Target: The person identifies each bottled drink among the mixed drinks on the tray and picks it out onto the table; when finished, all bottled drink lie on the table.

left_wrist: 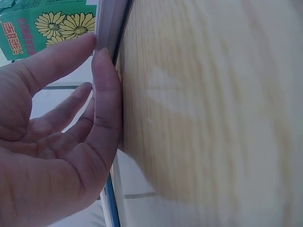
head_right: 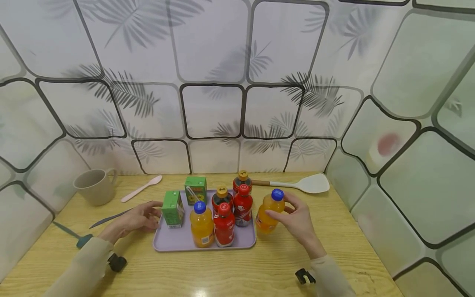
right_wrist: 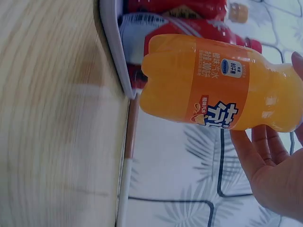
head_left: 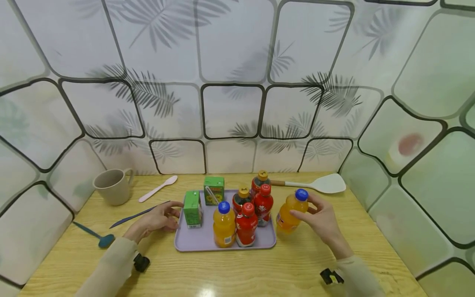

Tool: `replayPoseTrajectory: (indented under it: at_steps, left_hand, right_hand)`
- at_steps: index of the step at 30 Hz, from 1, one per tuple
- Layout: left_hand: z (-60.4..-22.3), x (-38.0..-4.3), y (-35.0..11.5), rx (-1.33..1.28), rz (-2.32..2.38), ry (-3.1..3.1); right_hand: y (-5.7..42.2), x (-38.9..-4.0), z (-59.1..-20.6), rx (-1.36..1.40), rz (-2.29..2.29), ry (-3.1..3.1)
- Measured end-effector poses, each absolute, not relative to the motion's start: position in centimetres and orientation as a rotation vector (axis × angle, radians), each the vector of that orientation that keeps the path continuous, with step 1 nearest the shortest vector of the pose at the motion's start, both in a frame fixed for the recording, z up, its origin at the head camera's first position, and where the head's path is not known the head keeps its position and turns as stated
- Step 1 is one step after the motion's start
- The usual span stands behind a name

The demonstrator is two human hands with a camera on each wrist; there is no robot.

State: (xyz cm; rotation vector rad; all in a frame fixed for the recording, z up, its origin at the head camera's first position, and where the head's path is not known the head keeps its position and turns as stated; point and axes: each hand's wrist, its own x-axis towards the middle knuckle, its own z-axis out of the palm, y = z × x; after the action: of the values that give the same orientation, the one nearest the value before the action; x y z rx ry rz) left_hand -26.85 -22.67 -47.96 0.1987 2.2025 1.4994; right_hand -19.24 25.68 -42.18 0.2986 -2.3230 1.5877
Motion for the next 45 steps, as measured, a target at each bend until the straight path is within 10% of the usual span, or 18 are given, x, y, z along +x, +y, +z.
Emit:
replayPoseTrajectory:
  at_steps: [45]
  left_hand:
    - [-47.5,-26.5,-22.2,0.203,1.490,2.225]
  right_hand:
    - [35.6,-22.8,-42.7,-0.254,1.657,-2.183]
